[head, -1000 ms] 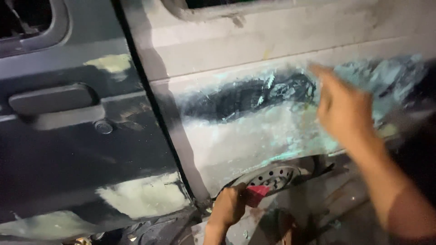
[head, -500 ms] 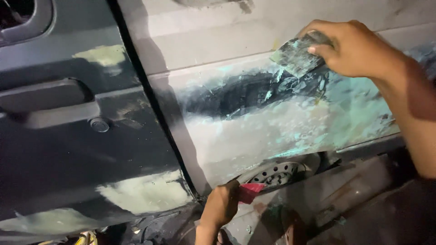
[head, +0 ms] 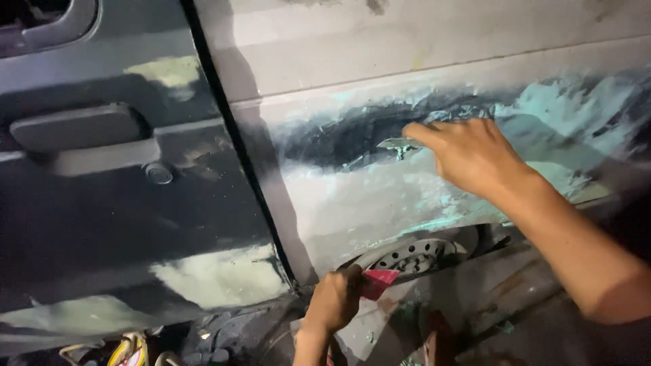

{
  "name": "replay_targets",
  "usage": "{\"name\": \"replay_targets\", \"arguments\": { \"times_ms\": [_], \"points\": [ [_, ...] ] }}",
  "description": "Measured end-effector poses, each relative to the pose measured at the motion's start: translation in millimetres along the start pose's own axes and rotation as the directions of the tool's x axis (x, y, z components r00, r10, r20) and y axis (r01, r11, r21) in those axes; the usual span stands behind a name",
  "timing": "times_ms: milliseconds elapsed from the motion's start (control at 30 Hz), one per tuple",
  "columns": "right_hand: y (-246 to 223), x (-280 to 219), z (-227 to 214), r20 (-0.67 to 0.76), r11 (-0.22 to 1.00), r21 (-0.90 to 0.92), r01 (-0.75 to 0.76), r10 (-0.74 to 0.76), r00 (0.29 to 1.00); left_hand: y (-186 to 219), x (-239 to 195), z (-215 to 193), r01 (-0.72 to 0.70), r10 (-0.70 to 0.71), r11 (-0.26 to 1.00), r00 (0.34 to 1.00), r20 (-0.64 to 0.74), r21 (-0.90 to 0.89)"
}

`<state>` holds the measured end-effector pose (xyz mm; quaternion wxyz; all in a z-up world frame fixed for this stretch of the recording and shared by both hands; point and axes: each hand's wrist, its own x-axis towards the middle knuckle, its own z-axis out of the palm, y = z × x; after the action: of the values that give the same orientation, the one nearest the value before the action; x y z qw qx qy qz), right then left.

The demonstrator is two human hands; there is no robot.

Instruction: The person applies a light green body filler to a damaged section of a car door using a red plastic spreader and a metal scraper. They smooth the filler over the surface and scrape off excess material, then briefly pick up a small container of the filler.

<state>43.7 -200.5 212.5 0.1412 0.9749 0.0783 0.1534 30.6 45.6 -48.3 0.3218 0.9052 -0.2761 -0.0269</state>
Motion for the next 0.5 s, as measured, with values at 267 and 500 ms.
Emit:
{"name": "replay_targets", "arguments": {
  "times_ms": [267, 500],
  "points": [
    [1, -15, 18, -0.032, 0.992, 0.121, 0.021, -0.018, 0.999, 2, -1, 12, -0.119, 0.118, 0.992, 0.993, -0.031, -0.047],
    [-18, -73, 100, 0.313, 0.877, 0.446, -0.178, 0.033, 0.949, -2, 2, 13, 0.029, -0.023, 0.995, 0.998, 0.064, -0.091]
  ]
}}
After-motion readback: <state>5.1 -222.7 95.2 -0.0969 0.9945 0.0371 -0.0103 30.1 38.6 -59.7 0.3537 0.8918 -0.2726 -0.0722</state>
